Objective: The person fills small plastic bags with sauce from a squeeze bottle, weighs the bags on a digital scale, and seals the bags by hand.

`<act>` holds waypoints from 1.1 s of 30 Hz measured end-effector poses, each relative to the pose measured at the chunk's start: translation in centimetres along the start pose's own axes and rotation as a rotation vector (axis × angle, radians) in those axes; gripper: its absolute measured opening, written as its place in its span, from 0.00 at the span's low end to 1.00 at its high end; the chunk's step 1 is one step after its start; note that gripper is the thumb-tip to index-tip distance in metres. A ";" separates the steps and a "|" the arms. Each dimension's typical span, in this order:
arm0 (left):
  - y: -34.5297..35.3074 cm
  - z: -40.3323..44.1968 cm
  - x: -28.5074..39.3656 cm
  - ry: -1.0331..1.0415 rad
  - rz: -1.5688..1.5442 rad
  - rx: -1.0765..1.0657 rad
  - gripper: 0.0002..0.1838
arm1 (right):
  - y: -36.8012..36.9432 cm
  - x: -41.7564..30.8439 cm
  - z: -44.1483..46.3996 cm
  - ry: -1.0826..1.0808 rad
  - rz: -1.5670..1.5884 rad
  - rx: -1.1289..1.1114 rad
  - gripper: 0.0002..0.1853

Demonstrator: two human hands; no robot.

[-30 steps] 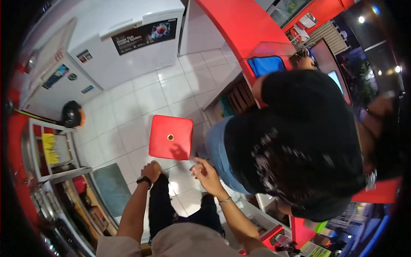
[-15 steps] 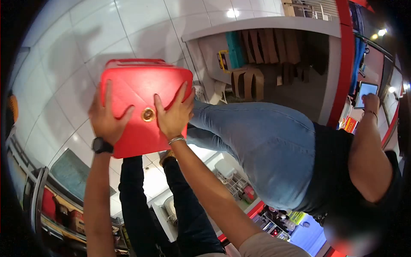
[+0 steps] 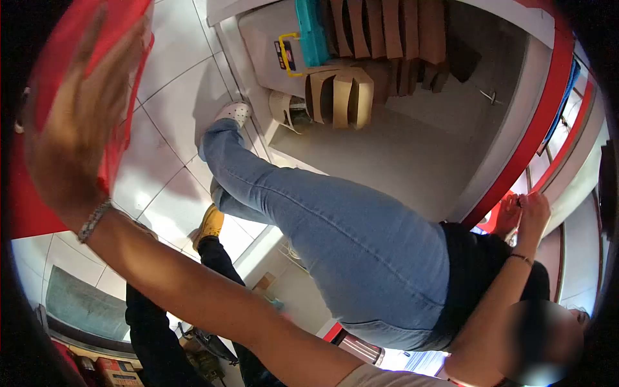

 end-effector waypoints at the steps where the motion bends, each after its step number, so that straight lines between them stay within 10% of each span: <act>1: 0.3 0.3 0.3 0.005 0.008 0.003 0.43 | 0.1 0.4 0.1 -0.001 0.013 -0.002 0.40; 22: 2.8 2.6 4.7 0.122 0.485 0.070 0.40 | 3.1 3.3 0.1 0.008 0.501 -0.102 0.29; 26: 5.1 2.3 8.2 0.417 1.982 0.206 0.40 | 3.4 3.0 0.2 0.040 0.612 -0.102 0.27; 29: 6.2 1.4 11.4 0.638 2.404 0.250 0.40 | 3.6 3.5 0.2 0.061 0.694 -0.117 0.26; 31: 5.2 2.2 11.4 0.471 2.189 0.177 0.34 | 3.4 4.1 0.4 0.051 0.757 -0.151 0.25; 33: -0.7 4.8 5.8 0.181 0.929 0.127 0.36 | 2.4 4.6 1.2 -0.001 0.789 -0.198 0.24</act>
Point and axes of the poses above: each hand's wrist, its own z-axis towards the middle knuckle, its own y-axis out of the palm, x = y × z, the point moved 10 cm from there along z, towards the middle knuckle, and after that the axes turned 5 degrees about -y, right-handed, at the moved point
